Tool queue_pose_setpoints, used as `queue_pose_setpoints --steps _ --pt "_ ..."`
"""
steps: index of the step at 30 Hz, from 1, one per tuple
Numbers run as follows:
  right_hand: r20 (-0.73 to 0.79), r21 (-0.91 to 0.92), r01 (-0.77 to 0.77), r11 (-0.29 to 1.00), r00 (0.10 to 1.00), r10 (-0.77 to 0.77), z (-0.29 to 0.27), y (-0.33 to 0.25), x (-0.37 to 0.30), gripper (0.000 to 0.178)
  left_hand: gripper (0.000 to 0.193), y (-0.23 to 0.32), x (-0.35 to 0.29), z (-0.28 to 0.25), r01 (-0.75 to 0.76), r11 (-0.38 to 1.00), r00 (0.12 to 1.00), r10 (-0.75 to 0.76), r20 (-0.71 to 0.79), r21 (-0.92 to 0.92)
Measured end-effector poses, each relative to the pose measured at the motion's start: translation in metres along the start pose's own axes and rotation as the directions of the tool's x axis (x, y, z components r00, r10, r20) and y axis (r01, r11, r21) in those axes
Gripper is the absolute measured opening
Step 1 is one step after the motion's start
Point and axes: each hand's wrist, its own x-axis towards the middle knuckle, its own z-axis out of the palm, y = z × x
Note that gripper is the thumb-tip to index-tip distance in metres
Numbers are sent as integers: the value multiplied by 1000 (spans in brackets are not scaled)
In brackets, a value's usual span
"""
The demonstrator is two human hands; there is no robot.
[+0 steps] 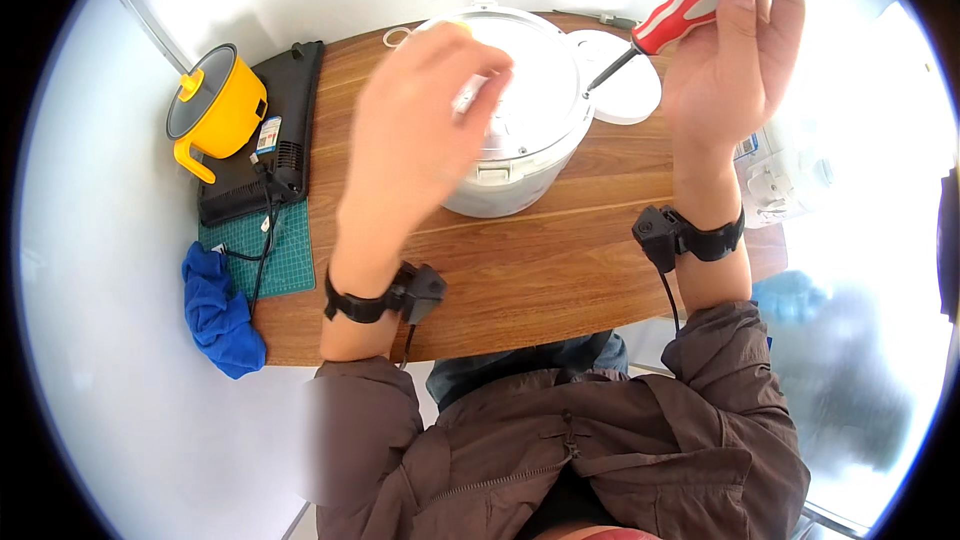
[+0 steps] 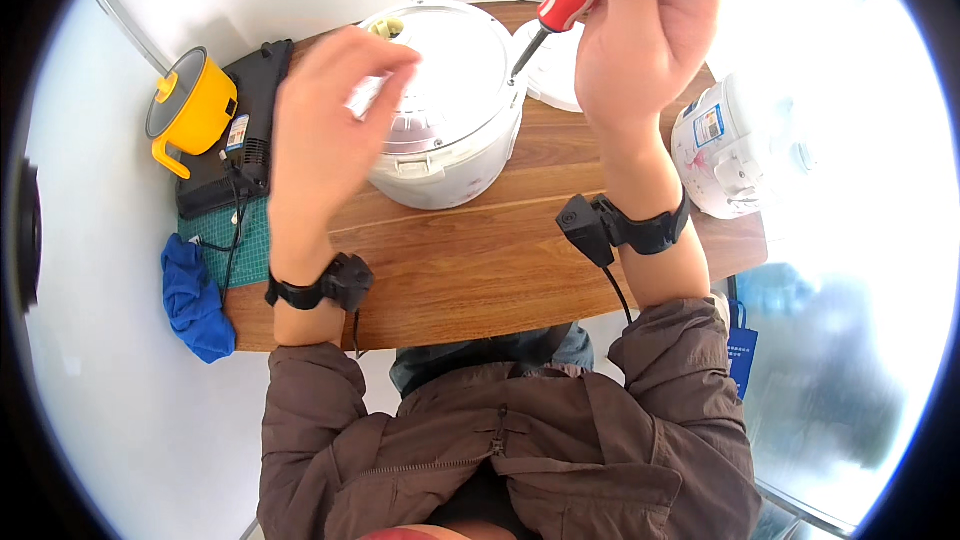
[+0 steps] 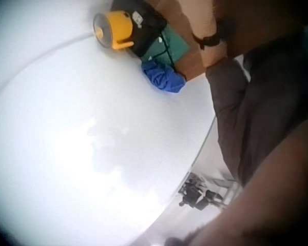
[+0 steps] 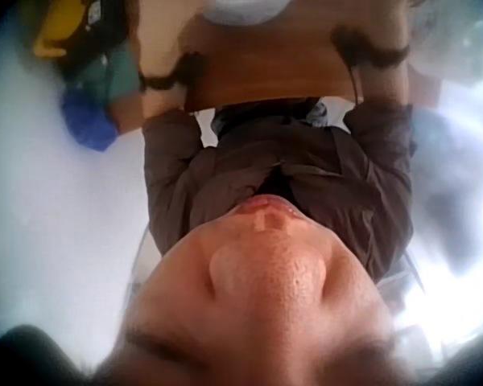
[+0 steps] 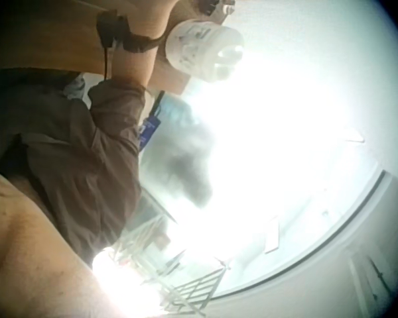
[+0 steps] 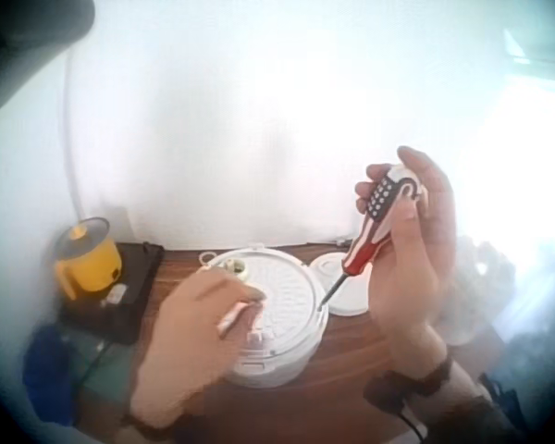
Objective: The person disassembles a white rice cooker by removing the lid and using a screwdriver to unscrew multiple fasteners from the lid and inner components. The person places removed screws on the table and separates the lid parts.
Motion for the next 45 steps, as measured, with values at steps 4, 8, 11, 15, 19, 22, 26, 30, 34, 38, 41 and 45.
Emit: queue_pose_setpoints --steps 4,8,11,15,19,22,26,30,34,38,41,45 --pt "76 61 -10 998 997 6 -7 10 4 48 14 11 -4 25 -44 999 997 42 63 28" --pt "76 28 -11 1000 997 9 -10 11 3 47 20 12 -6 37 -108 992 992 102 78 71" --pt "88 -8 -30 1000 996 31 -7 9 1 46 27 16 -10 39 -104 991 987 92 134 81" --pt "231 -22 -41 999 972 45 -5 11 13 39 34 23 -12 42 -110 988 980 88 179 112" --pt "298 -25 -18 1000 954 25 -4 18 24 37 35 25 -12 44 -102 980 976 66 207 169" --pt "319 2 -85 996 944 80 -5 21 26 41 33 26 -12 44 -94 980 975 54 215 177" --pt "176 -23 -98 995 979 100 -4 26 30 45 29 26 -12 45 -94 975 977 52 207 202" --pt "314 -25 -55 998 947 60 -9 28 40 46 25 24 -13 50 -103 972 981 65 182 209" --pt "276 -51 37 998 961 -22 -2 34 40 48 23 22 -12 54 -148 963 980 111 167 225" --pt "336 73 -107 992 939 77 -7 32 42 46 22 24 -12 52 -111 970 981 72 182 215" --pt "434 15 -73 997 899 60 -19 37 48 46 22 25 -11 52 -103 973 981 65 183 206" --pt "459 -185 79 980 888 15 -32 41 52 45 24 22 -10 56 -156 964 978 120 168 217"
